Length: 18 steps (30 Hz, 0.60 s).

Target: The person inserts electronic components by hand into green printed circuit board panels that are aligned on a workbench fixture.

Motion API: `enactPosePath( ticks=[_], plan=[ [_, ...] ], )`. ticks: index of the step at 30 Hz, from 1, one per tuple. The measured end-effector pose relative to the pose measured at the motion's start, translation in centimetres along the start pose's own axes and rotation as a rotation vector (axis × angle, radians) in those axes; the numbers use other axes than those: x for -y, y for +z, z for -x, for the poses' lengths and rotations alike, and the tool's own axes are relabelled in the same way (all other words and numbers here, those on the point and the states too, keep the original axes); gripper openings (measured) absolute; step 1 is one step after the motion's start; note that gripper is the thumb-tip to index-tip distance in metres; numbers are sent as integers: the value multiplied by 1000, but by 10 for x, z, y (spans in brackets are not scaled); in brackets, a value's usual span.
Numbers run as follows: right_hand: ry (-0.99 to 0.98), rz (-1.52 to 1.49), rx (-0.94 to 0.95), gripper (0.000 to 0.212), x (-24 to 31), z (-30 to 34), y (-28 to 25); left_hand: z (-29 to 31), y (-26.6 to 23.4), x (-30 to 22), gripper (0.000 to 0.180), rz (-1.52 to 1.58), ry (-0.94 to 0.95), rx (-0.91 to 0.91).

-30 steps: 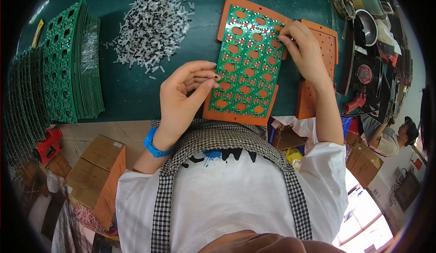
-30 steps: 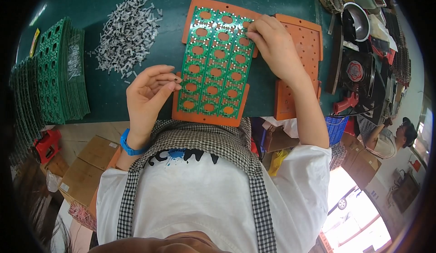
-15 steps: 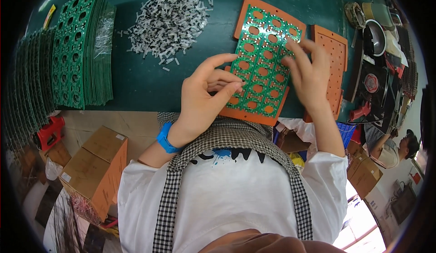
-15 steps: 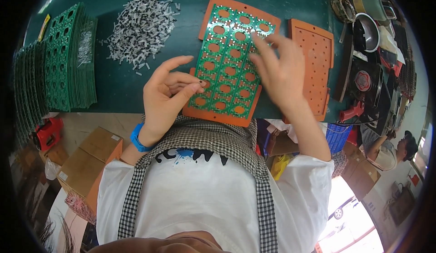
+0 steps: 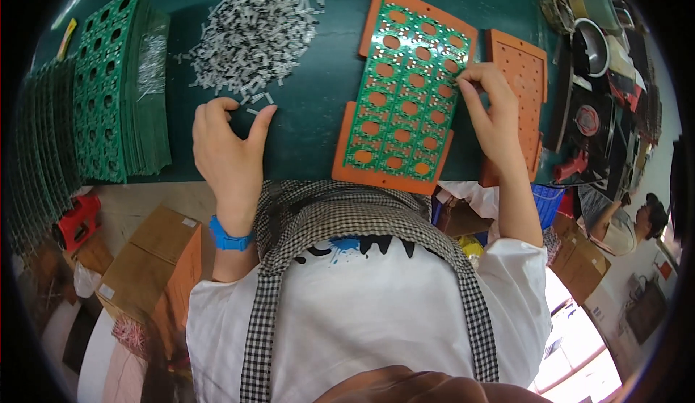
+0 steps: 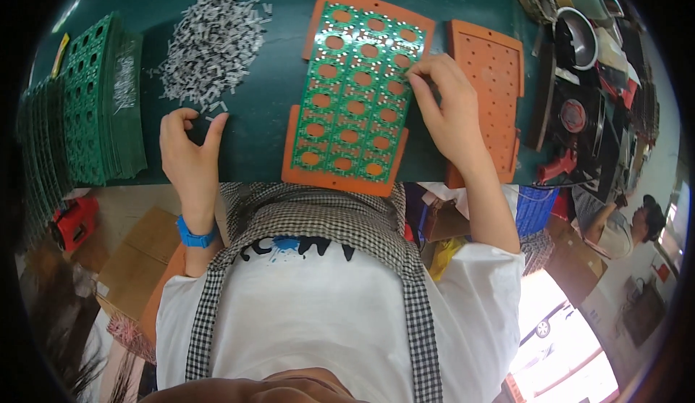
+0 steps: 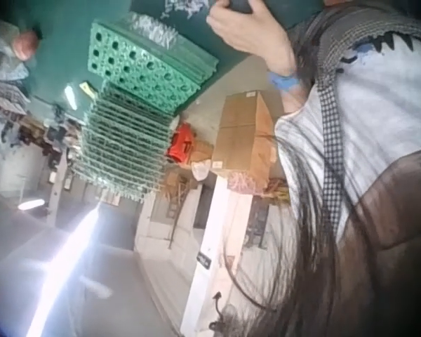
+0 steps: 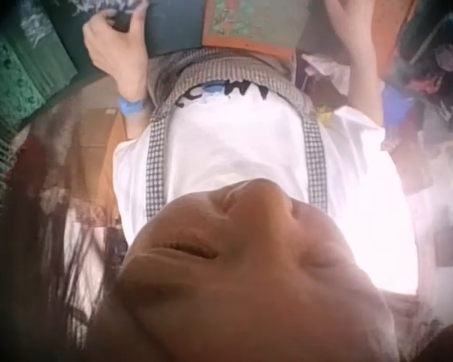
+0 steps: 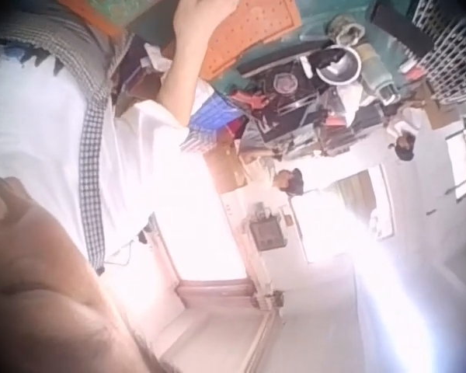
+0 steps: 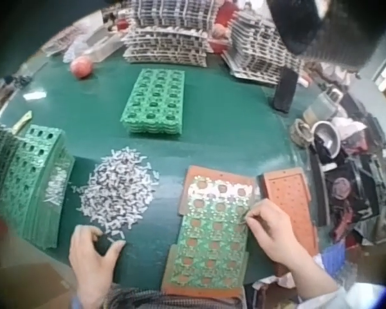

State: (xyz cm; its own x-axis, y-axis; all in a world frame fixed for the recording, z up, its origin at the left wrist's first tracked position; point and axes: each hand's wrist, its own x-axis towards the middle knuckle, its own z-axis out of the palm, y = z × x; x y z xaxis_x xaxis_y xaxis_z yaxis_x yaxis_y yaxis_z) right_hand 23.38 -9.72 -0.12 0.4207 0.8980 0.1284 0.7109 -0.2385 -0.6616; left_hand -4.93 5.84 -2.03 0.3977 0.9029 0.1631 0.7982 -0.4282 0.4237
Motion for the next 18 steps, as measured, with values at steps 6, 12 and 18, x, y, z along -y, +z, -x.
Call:
enactPosePath(
  ticks=[6,12,18],
  plan=[
    [-27,4,73,5,-2,-6,0,-6,20,-8,28,64,148,-92],
    [-68,43,113,7,-2,-8,-3,-8,18,-11,8,233,59,37],
    [-57,24,42,6,-4,-6,7,-10,18,-6,9,155,168,53]
  ],
)
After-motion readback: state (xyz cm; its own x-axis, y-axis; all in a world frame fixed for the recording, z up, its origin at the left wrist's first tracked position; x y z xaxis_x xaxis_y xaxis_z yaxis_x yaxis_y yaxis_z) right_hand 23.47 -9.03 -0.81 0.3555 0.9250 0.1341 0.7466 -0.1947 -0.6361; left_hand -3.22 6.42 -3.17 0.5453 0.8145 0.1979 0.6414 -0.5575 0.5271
